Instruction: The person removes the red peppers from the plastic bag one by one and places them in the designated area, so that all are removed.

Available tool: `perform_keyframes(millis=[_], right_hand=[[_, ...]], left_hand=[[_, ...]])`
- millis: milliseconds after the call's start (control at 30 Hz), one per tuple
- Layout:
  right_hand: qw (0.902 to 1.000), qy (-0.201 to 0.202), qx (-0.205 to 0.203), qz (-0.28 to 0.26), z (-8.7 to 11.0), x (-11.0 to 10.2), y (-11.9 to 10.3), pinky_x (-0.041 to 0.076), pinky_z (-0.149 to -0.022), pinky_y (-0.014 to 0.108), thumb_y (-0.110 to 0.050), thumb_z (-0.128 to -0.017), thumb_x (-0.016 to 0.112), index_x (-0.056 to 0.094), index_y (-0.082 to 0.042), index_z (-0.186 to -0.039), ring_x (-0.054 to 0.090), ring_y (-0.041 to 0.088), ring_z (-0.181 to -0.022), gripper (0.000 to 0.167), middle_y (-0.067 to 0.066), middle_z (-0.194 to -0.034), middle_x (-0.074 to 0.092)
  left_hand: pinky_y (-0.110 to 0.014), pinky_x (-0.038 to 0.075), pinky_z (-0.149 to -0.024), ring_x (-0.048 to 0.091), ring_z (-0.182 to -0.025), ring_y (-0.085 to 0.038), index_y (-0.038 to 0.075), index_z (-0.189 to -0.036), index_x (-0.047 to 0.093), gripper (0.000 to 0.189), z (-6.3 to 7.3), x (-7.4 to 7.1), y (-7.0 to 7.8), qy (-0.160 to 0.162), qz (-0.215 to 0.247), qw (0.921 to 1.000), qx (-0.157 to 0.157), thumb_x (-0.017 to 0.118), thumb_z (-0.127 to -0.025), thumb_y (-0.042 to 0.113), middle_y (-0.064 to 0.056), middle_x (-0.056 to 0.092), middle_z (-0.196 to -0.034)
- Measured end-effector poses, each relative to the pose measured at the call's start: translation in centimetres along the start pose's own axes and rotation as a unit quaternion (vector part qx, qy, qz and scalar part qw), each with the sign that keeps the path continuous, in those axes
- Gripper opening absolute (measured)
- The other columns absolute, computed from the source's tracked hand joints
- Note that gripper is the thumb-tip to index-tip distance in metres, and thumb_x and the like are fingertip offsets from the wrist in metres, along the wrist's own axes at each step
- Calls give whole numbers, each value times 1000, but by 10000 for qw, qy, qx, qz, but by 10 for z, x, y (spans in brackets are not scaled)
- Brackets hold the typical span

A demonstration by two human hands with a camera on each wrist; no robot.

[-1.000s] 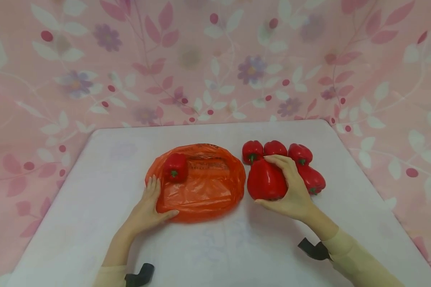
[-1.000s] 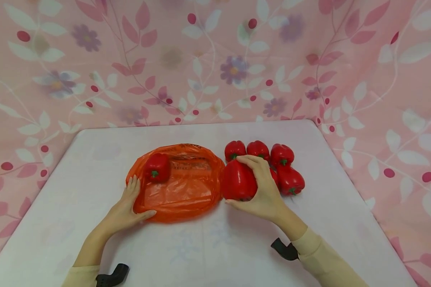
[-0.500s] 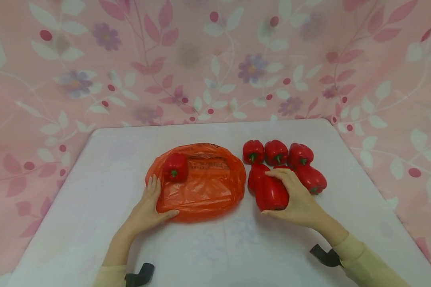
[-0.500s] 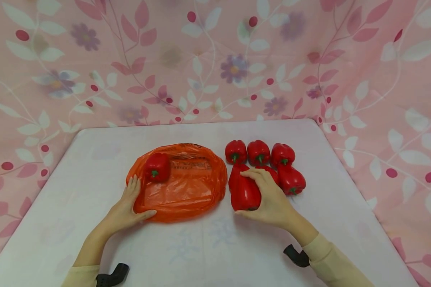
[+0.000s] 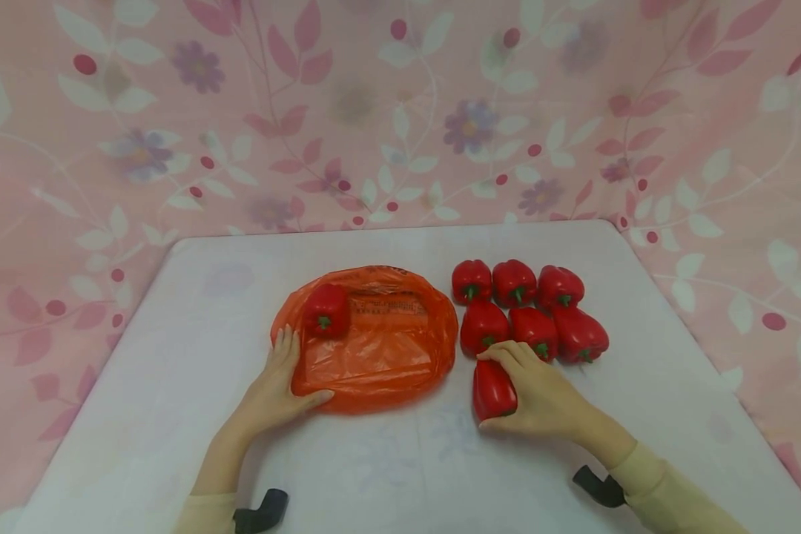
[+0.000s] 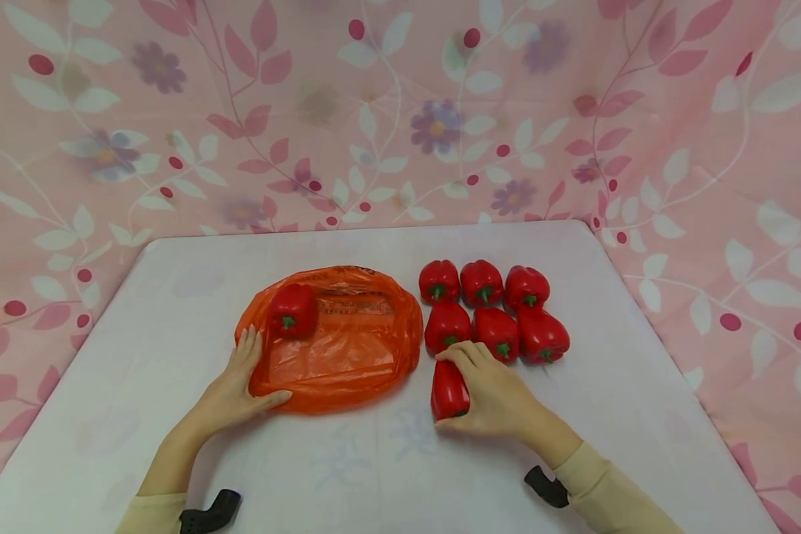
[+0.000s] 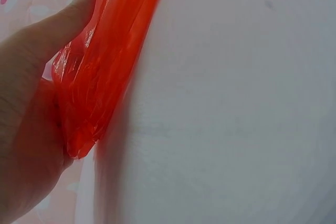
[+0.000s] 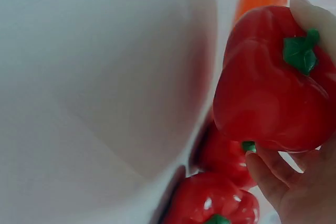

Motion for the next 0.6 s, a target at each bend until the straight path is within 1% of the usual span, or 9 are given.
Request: perform_keyframes(millis=[167, 300, 433, 600], right_hand=[[9997, -198, 59, 96, 1, 9, 4, 56, -75, 32, -59, -60, 84, 51, -16, -129, 45, 11, -111, 88, -6, -124, 50], [9995, -263, 91, 135, 2, 11, 7, 56, -77, 35, -60, -60, 84, 51, -17, -131, 45, 13, -113, 89, -5, -126, 49], [9995, -284, 50, 137, 1, 8, 6, 55, -80, 41, -59, -59, 85, 51, -17, -133, 45, 16, -115, 91, -3, -128, 49], [9997, -145, 186, -41, -1, -5, 4, 53, -84, 47, -61, -60, 83, 50, -19, -134, 44, 17, -117, 91, -2, -131, 48]], left_hand=[[-62, 22, -108, -1, -145, -41, -2, -152, 5, 120, 0, 0, 0, -17, 13, 10000, -35, 71, -76, 61, -20, -6, -159], [-62, 23, -108, -2, -145, -40, -1, -153, 4, 120, 1, 0, -1, -26, 9, 10000, -76, 71, -75, 62, -19, -6, -159], [-62, 22, -108, -2, -145, -39, -1, -153, 4, 120, 1, 1, -1, -33, 14, 10000, -88, 71, -75, 62, -18, -7, -160], [-62, 22, -108, -2, -145, -40, -1, -153, 4, 120, 1, 0, 0, -23, 21, 10000, -55, 71, -76, 62, -19, -7, -159]])
Point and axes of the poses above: each hand's wrist, its own z-axis away from the middle knuckle, its own x-axis out of the palm, y = z × x, the point moved 8 cm from there along -z, towards the middle knuckle
